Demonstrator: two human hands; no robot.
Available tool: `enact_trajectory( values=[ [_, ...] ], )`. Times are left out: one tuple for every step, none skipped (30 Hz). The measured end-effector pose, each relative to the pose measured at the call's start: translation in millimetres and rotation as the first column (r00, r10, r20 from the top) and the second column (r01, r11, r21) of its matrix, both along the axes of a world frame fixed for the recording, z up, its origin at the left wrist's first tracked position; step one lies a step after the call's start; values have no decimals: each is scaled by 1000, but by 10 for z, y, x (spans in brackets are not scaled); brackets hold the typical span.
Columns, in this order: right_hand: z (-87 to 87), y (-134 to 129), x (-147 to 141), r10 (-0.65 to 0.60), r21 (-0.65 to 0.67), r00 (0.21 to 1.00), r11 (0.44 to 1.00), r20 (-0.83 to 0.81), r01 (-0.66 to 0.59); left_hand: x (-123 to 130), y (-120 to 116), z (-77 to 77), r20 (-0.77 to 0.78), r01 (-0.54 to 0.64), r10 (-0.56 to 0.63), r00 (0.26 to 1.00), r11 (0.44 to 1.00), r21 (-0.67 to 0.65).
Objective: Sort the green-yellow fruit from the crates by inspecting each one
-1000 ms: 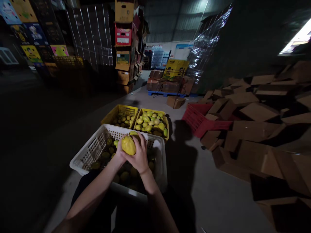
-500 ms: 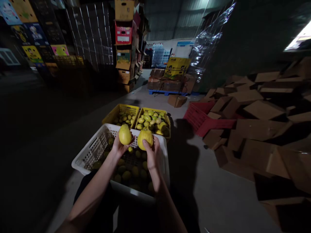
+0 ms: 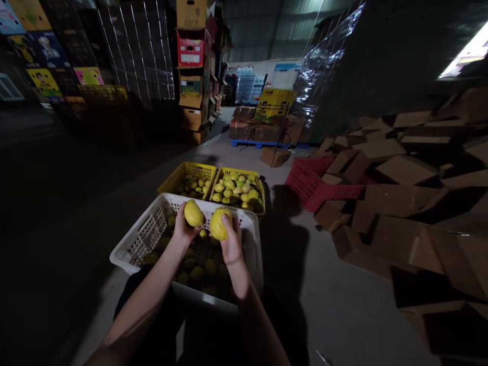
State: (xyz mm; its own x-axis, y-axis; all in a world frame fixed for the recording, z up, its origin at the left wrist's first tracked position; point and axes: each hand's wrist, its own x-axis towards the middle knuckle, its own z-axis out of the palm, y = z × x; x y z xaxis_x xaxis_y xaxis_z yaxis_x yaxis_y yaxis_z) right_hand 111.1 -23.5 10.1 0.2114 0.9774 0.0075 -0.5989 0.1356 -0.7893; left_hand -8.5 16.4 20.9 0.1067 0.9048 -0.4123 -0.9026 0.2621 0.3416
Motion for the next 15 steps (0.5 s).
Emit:
enact_trajectory(
  values=[
    [16,-7,6,18,-27,999,999,-34,-19,-1,13,-10,27,15,-15,1000,1000,-4],
    [31,-12,13,34,-45,998,998,-62,-37,0,27,-21,50,33,-33,998,999,-5],
    [46,-15,20,50,-53,995,997,-84,-55,4,38,-28,64,50,-50,997,999,-3],
    [59,-17,29,74,-62,991,995,-109,-81,10,45,-31,74,67,-67,995,998,0],
    [71,-17,38,100,-74,986,991,-135,-111,18,46,-27,80,77,-77,994,997,4],
    [82,-15,49,124,-91,979,986,-163,-140,26,40,-18,83,81,-81,993,997,7],
    [92,-12,59,139,-109,973,981,-185,-161,36,28,-4,86,86,-86,993,996,12],
    [101,-9,70,146,-129,970,976,-195,-173,44,12,12,83,89,-91,992,996,19],
    [109,-6,81,150,-152,969,972,-199,-182,53,-7,27,72,82,-84,994,996,25],
    [117,-3,92,154,-178,967,965,-200,-191,60,-24,38,55,60,-62,997,998,28],
    [124,-2,102,161,-206,965,957,-205,-204,66,-37,43,33,25,-25,999,999,23],
    [129,-2,111,168,-231,962,948,-216,-218,71,-44,40,12,-14,14,1000,1000,7],
    [132,-3,119,169,-252,958,940,-232,-228,74,-44,31,-1,-47,47,999,999,-20],
    [133,-4,125,164,-269,954,935,-250,-231,75,-37,16,-4,-63,63,998,996,-59],
    [130,-6,129,153,-279,952,933,-265,-227,76,-25,-2,3,-62,62,998,993,-100]
  ],
)
